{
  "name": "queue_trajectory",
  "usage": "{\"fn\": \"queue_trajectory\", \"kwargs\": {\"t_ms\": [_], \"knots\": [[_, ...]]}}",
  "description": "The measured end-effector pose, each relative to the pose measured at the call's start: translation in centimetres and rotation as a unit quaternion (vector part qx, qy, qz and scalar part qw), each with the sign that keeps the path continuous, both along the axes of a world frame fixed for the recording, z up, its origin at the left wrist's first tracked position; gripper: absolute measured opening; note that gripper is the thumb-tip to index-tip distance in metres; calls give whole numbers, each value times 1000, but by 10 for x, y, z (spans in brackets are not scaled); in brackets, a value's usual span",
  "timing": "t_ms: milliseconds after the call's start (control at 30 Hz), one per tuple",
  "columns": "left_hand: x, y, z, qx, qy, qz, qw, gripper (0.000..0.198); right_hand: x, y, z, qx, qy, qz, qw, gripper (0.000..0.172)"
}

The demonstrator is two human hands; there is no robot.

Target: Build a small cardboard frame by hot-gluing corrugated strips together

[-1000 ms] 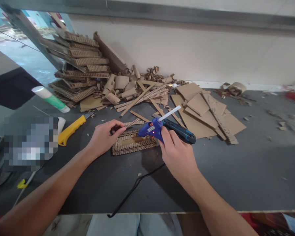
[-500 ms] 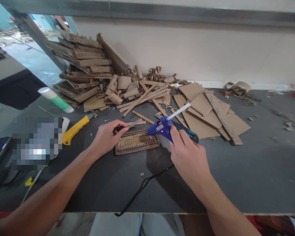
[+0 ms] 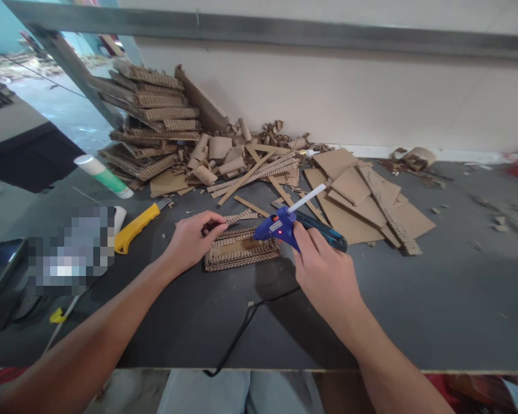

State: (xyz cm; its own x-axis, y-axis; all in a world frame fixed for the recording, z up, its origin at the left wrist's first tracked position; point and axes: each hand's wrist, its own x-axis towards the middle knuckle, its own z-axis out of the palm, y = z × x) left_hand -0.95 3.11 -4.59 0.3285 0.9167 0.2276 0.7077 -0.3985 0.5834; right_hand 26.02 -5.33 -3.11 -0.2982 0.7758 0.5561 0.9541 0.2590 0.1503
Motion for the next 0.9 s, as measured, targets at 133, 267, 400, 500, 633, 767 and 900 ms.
{"fn": "queue_trajectory", "kwargs": {"t_ms": [133, 267, 400, 500, 633, 767, 900], "knots": [[-1, 1, -1, 4, -3, -4, 1000, 10, -11, 2, 0, 10, 12, 24, 1000, 30], [0, 2, -1, 19, -2, -5, 1000, 9, -22, 3, 0, 6, 20, 22, 1000, 31], [0, 3, -1, 28, -2, -7, 1000, 8, -29, 3, 1, 3, 29, 11, 1000, 30], [0, 3, -1, 29, -1, -5, 1000, 10, -30, 3, 2, 9, 25, 18, 999, 29], [0, 2, 0, 23, 2, 0, 1000, 12, -27, 3, 3, 16, 12, 2, 1000, 29], [0, 2, 1, 14, 4, 0, 1000, 13, -24, 2, 4, 20, 3, -8, 1000, 29], [0, 1, 1, 8, 6, 4, 1000, 13, -23, 1, 4, 9, 3, -23, 1000, 29]]}}
